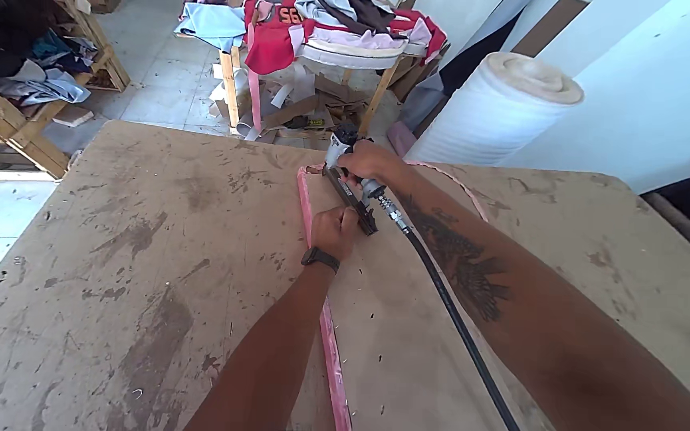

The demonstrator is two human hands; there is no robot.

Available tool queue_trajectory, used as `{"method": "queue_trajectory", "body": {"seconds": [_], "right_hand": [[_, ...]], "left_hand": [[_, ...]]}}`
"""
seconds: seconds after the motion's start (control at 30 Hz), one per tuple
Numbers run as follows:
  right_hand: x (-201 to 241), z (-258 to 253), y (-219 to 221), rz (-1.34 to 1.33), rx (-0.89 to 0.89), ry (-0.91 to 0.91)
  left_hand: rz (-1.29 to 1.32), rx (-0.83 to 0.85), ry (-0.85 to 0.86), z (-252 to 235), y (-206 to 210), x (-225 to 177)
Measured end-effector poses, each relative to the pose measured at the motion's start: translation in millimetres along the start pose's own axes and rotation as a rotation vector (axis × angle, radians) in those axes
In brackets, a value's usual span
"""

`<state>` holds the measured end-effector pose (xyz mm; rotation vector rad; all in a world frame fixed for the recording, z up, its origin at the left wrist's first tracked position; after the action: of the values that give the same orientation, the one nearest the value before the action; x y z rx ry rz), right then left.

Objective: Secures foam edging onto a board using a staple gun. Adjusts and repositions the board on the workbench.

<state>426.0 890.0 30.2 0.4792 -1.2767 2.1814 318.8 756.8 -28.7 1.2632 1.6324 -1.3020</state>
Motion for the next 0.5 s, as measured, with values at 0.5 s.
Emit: {"method": "queue_trajectory", "body": {"seconds": [0.5], "right_hand": [[-180,174,-116,0.023,-0.133,0.164]], "left_hand": [[-0.892,0.788,0.324,9,106,-7]]}}
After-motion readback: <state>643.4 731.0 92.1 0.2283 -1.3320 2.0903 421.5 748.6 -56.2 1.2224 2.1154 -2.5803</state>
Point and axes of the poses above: each hand's wrist, its own z-axis away from the middle knuckle, its own y-axis out of the palm, x = y × z, the point moved 8 cm from there along -z, towards the middle knuckle, and after that the axes turned 4 degrees about x, right-handed, at the moved point
